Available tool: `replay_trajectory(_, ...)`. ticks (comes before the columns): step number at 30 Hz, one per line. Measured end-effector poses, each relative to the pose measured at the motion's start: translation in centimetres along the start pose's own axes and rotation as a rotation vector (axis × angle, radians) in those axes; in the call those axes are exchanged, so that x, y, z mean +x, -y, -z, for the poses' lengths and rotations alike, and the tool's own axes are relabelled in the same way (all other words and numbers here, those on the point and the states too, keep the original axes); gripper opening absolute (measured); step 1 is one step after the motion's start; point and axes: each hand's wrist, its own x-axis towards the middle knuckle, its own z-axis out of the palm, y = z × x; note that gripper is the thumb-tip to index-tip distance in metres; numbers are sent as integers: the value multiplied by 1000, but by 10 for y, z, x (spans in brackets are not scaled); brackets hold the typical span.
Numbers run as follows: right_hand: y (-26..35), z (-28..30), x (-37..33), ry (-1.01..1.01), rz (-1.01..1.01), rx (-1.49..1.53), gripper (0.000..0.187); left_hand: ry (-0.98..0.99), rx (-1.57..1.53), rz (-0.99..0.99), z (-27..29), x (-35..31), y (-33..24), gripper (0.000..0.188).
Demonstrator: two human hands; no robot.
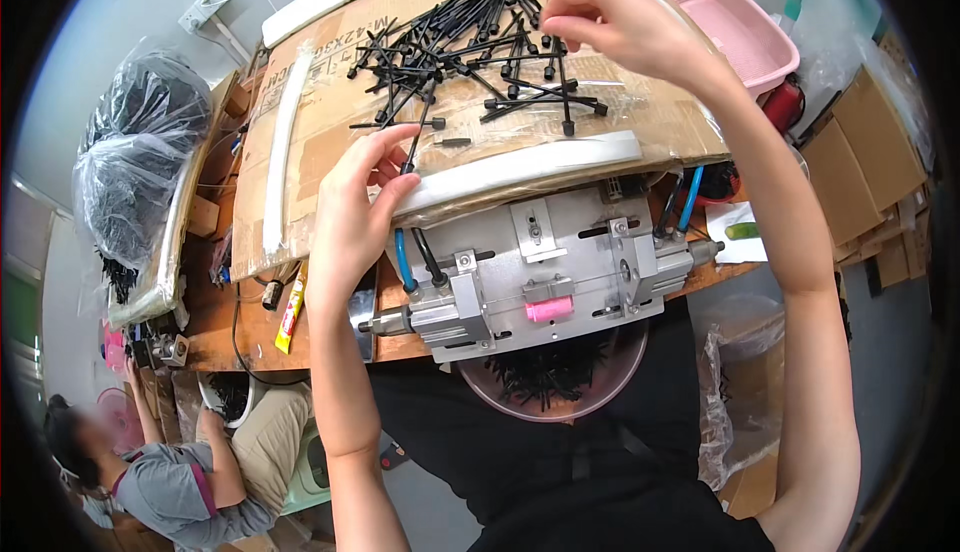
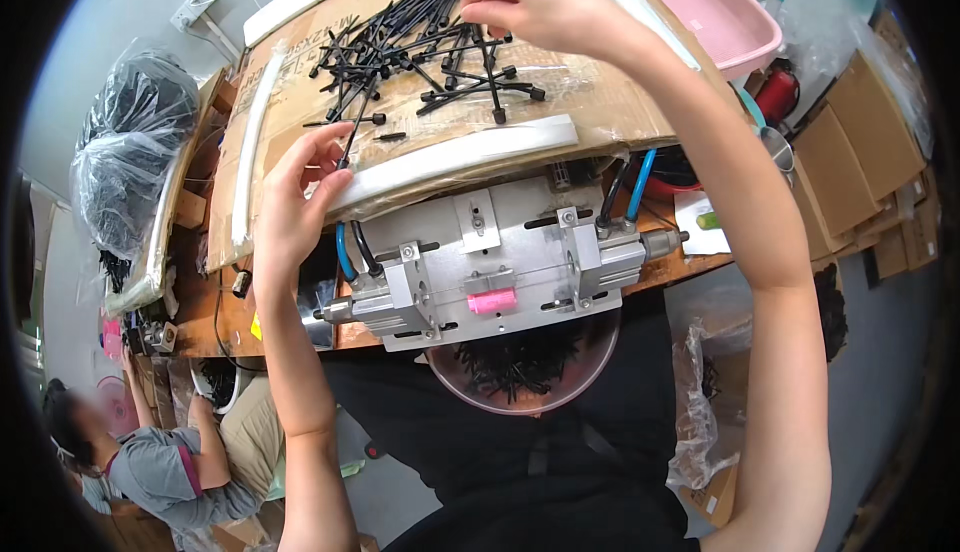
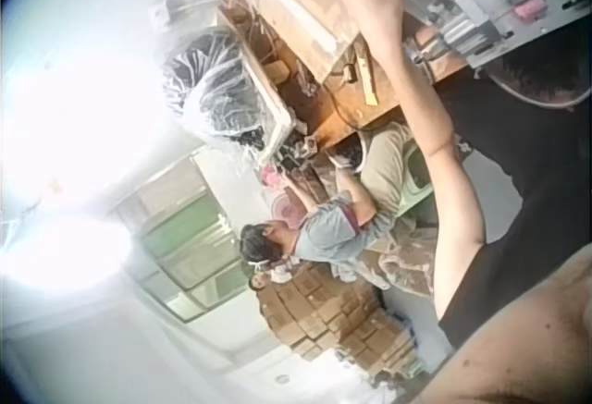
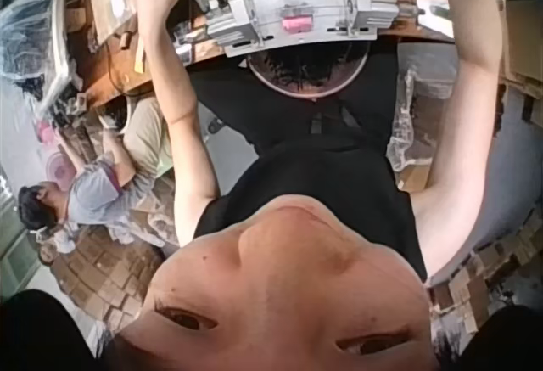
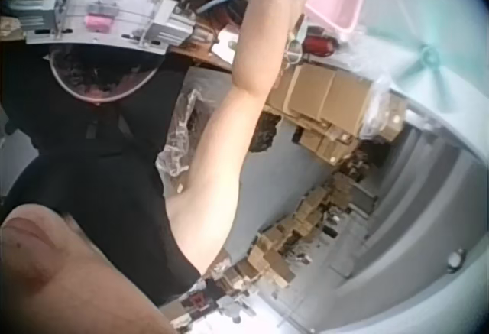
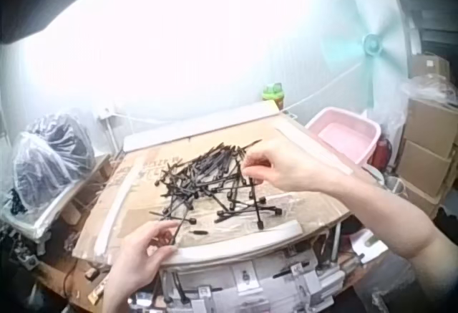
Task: The person repeatedly picks up black plastic components from a pile on a wooden board and inserts them into a metal jig. They manipulate the parts with their hands, aligning them into the machine's slots, and then remove them to place them back on the board. The process is repetitive and involves handling the components one by one.
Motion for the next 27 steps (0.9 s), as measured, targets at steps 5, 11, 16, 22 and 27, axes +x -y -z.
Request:
replay_trajectory(5,-9,-32,-7,-318,252,-276,17,-60,-23,-4,-2,-5,8,59)
replay_trajectory(11,20,-40,-28,178,503,-497,7,-207,70,-60,-10,-17,8,64)
replay_trajectory(16,14,-44,-20,132,622,-534,16,-258,261,-78,-39,-64,-43,73)
replay_trajectory(22,46,-72,13,262,566,-350,8,-379,-262,90,-66,-105,-57,77)
replay_trajectory(27,37,-62,17,34,377,31,18,-158,384,-136,-83,-135,-67,76)
